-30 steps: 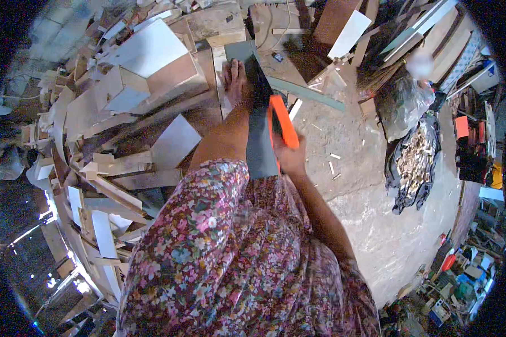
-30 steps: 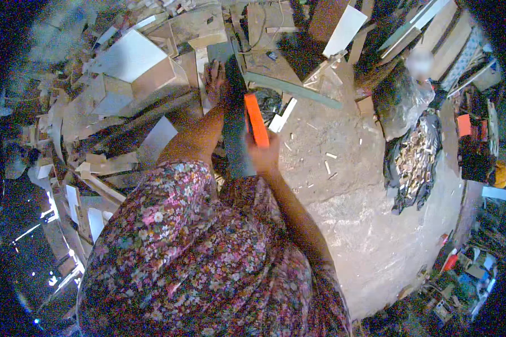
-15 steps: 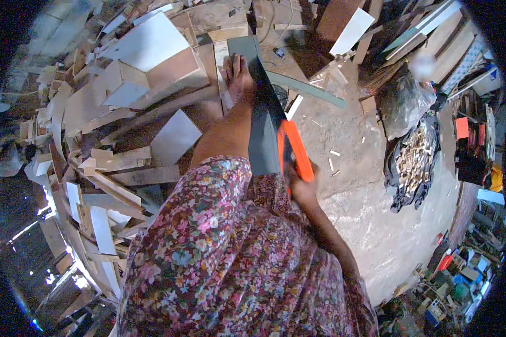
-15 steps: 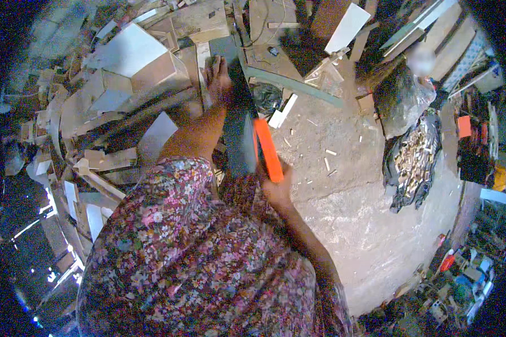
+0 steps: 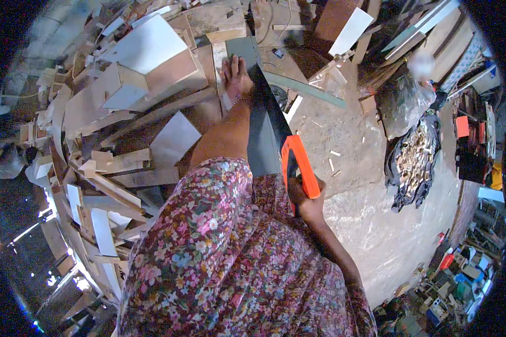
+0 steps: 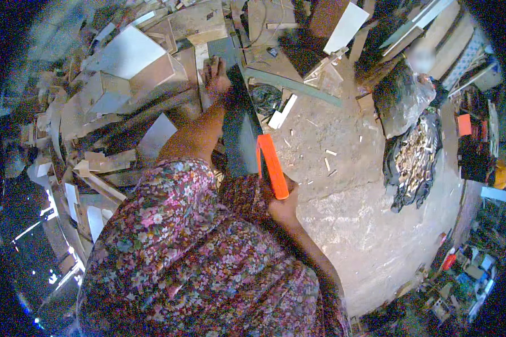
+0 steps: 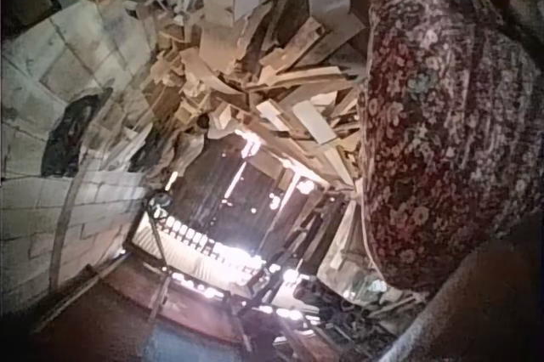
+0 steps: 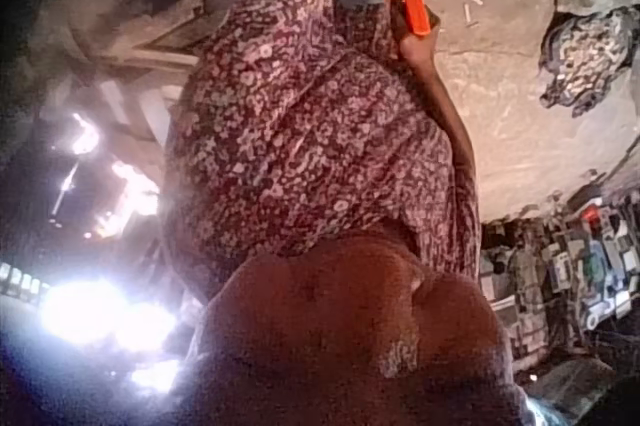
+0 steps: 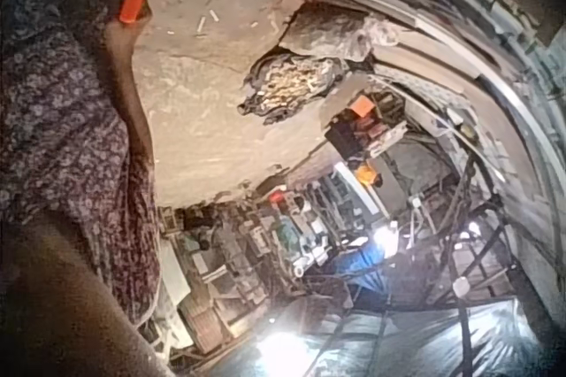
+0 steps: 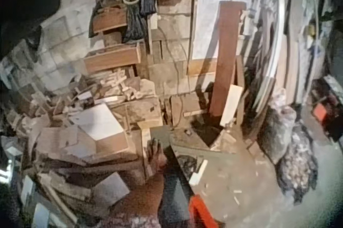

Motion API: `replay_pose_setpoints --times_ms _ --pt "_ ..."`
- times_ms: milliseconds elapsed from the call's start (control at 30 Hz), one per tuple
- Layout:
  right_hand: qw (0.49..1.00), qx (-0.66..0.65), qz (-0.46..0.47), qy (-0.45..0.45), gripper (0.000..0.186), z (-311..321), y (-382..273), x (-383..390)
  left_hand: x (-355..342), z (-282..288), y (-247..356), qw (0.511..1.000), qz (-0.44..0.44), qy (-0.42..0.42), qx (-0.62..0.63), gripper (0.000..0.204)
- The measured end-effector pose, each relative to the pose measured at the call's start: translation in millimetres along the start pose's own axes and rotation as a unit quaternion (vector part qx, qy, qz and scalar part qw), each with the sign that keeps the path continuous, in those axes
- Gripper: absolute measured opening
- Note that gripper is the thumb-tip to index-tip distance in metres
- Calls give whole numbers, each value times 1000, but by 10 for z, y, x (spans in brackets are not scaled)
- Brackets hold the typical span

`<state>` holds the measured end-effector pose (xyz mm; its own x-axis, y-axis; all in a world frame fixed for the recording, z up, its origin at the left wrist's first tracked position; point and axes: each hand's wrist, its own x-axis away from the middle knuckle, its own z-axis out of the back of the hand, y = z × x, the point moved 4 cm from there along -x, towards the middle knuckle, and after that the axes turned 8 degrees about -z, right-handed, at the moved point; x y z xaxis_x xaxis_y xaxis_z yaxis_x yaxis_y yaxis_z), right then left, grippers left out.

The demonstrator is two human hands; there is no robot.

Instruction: The person cuts a board using a hand saw while holding it in place by hand.

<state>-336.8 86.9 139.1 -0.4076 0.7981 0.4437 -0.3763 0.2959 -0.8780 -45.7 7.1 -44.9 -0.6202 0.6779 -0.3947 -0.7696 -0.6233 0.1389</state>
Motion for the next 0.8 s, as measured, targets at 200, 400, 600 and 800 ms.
replay_pose_setpoints --times_ms 200,400,600,800 --pt "997 -28 64 10 13 -558 123 -1002 64 104 -4 987 -21 47 149 46" --pt "999 -7 16 -28 17 -320 56 -578 -47 -18 -45 996 -50 54 58 46" --pt "992 4 -122 -30 18 -8 112 4 32 4 41 995 -14 13 -94 48" --pt "999 -41 1 -33 17 -546 342 -1100 -39 214 21 996 -15 6 88 49"
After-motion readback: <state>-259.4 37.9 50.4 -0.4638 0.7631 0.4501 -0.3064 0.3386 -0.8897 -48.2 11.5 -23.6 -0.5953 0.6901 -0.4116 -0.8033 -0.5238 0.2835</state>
